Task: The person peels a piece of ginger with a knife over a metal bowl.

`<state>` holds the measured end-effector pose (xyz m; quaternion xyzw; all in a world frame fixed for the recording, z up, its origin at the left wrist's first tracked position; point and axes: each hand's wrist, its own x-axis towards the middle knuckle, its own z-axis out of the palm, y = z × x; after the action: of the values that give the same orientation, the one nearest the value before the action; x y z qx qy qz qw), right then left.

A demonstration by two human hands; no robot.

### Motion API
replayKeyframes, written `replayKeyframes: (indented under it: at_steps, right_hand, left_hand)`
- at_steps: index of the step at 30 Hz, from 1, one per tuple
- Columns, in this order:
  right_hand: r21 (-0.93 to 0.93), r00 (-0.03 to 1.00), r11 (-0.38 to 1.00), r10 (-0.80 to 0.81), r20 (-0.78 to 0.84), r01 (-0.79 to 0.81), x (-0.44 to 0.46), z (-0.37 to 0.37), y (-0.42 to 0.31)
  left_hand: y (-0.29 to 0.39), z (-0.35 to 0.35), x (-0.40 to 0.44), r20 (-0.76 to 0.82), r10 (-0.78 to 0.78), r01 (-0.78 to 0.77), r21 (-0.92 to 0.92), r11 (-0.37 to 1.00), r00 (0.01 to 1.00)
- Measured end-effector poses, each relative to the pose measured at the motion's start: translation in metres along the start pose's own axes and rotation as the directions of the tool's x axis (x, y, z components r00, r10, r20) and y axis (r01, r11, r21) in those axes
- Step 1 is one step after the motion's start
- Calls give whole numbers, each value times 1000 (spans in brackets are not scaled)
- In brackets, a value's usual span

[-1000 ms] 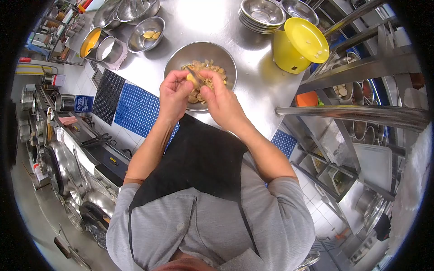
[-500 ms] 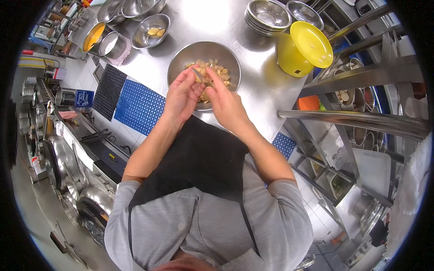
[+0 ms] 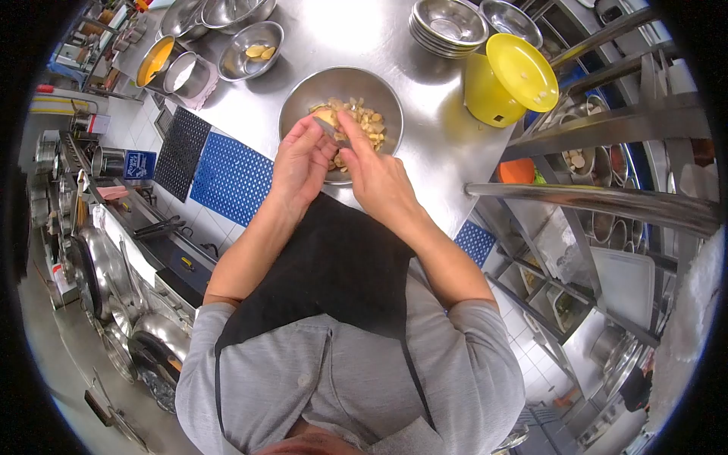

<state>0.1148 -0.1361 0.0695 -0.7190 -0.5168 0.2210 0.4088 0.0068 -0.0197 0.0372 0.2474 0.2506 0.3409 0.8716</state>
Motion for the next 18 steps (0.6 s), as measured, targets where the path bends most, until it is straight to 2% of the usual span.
replayKeyframes:
  at_steps: [1, 4, 5, 7, 13, 16, 18]
  right_hand:
    - [0, 1000, 1000, -9, -1, 9, 1, 0, 0]
    - [-1, 993, 994, 111, 32, -111, 5, -3, -5]
    - [36, 996, 995, 94, 8, -94, 6, -3, -2]
    - [109, 997, 993, 60, -43, -55, 12, 0, 7]
    - [92, 998, 994, 65, -10, -64, 4, 3, 2]
    - [169, 996, 984, 66, -67, -54, 6, 5, 1]
    - [224, 995, 971, 89, -34, -79, 9, 7, 13]
  left_hand:
    - [0, 0, 0, 3, 7, -7, 9, 1000, 1000]
    - [-4, -4, 1, 25, 24, -26, 83, 996, 999]
    - [-5, -5, 0, 34, 28, -32, 117, 993, 999]
    - [-4, 4, -3, 14, 39, -40, 61, 997, 999]
    - [-4, -2, 3, 4, 71, -72, 58, 996, 997]
    - [-4, -6, 2, 31, 77, -79, 82, 993, 997]
    - [-5, -5, 1, 76, 96, -106, 137, 985, 993]
